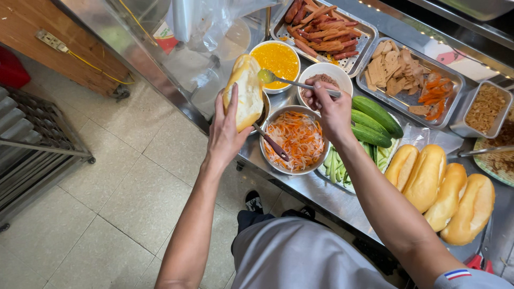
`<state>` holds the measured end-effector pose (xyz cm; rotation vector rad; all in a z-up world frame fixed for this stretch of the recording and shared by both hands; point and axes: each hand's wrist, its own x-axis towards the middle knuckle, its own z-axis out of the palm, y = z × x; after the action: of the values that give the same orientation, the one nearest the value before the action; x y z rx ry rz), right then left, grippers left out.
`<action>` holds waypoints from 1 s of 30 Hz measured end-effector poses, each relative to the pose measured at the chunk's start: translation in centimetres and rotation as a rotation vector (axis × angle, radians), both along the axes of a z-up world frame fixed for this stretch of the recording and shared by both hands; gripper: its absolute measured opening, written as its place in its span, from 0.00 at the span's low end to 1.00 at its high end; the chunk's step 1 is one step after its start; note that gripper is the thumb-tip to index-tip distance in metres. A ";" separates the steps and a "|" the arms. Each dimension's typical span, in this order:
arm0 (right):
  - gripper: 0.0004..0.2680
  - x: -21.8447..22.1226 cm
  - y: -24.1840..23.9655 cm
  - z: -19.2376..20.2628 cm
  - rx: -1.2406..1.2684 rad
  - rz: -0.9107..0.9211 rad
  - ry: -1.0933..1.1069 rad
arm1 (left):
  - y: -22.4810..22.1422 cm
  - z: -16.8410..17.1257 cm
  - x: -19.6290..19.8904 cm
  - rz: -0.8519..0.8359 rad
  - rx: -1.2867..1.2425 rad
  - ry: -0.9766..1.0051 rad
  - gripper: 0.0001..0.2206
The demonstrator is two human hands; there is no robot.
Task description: The person prepares sandwiches by slicing baguettes with scissors, spreading a yellow sauce inside, and adding various ingredients such as meat and pickled vegetables using a spoon and small tongs, then finishes by applying red sauce from a squeeze bottle.
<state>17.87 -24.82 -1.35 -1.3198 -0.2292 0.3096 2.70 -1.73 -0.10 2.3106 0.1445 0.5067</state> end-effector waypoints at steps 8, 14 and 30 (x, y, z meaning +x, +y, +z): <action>0.07 -2.6 -0.8 2.0 -0.578 0.088 -1.096 | -3.2 0.6 2.0 -0.045 0.142 -0.062 0.54; 0.08 -5.8 -4.1 2.7 -0.434 0.350 -1.063 | -2.0 0.7 2.4 -0.050 0.206 -0.031 0.54; 0.08 -0.7 -2.2 2.4 -0.641 0.022 -1.008 | -3.9 1.1 1.8 -0.140 0.156 -0.167 0.54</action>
<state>17.17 -27.05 1.07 -2.0294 -1.0540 -0.3308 4.47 -5.61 0.97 2.3950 -0.1411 0.6552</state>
